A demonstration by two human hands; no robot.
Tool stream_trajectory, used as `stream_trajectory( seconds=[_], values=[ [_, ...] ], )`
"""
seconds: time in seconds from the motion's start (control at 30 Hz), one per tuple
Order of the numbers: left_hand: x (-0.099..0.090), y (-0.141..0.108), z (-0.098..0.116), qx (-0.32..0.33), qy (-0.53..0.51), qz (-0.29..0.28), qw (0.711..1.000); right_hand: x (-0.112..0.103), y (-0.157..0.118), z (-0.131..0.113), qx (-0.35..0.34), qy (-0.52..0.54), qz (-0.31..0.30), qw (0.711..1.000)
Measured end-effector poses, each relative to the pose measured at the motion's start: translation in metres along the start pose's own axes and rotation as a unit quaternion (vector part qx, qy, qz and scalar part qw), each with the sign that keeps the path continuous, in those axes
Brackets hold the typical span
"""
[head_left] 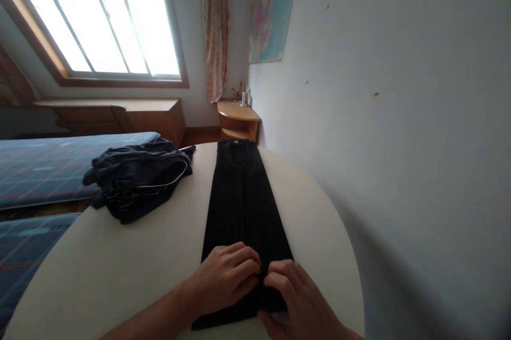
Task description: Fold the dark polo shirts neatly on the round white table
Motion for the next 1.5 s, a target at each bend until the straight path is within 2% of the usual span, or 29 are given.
stream_trajectory(
  seconds=[0.13,0.2,0.4,0.67,0.77,0.9,1.03,1.2,1.27,1.37,1.43,1.5],
  values=[
    [-0.002,0.000,0.002,0.007,-0.001,0.037,0.999,-0.003,-0.009,0.008,0.039,-0.056,-0.031,0.997],
    [-0.003,0.000,0.002,0.017,0.005,0.035,0.999,-0.009,-0.012,0.013,0.047,-0.073,-0.046,0.995],
    [0.002,-0.002,0.001,0.043,0.019,-0.057,0.997,-0.030,-0.014,0.019,-0.043,-0.066,-0.044,0.996],
    [0.003,0.000,0.002,0.041,0.043,-0.109,0.992,-0.024,-0.021,0.022,-0.014,-0.076,-0.044,0.996],
    [0.002,0.000,0.002,0.044,0.039,-0.106,0.993,-0.025,-0.022,0.023,-0.031,-0.057,-0.073,0.995],
    [0.002,0.000,0.003,0.043,0.034,-0.116,0.992,-0.032,-0.018,0.020,-0.066,-0.037,-0.144,0.987],
    [0.002,0.000,0.001,0.034,0.011,-0.124,0.992,-0.037,-0.010,0.019,-0.041,-0.006,-0.225,0.974],
    [-0.006,-0.002,-0.009,-0.001,-0.019,-0.111,0.994,-0.035,0.010,0.029,0.016,0.059,-0.246,0.967],
    [-0.010,-0.004,-0.015,-0.031,-0.013,-0.128,0.991,-0.030,0.021,0.034,0.021,0.100,-0.278,0.955],
    [-0.011,-0.009,-0.020,-0.079,0.001,-0.175,0.981,-0.021,0.039,0.043,-0.010,0.159,-0.333,0.929],
    [-0.009,-0.011,-0.021,-0.095,0.000,-0.201,0.975,-0.016,0.053,0.052,-0.021,0.153,-0.322,0.934],
    [-0.008,-0.012,-0.018,-0.096,-0.003,-0.212,0.973,-0.010,0.067,0.064,-0.004,0.107,-0.269,0.957]
  ],
)
Point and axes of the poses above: each hand's wrist, its own y-axis towards the middle knuckle, its own x-axis out of the palm, z = x × y, the point moved 1 cm from there along y, towards the middle knuckle, and after that the axes turned 1 degree about -y, right-handed, at the moved point
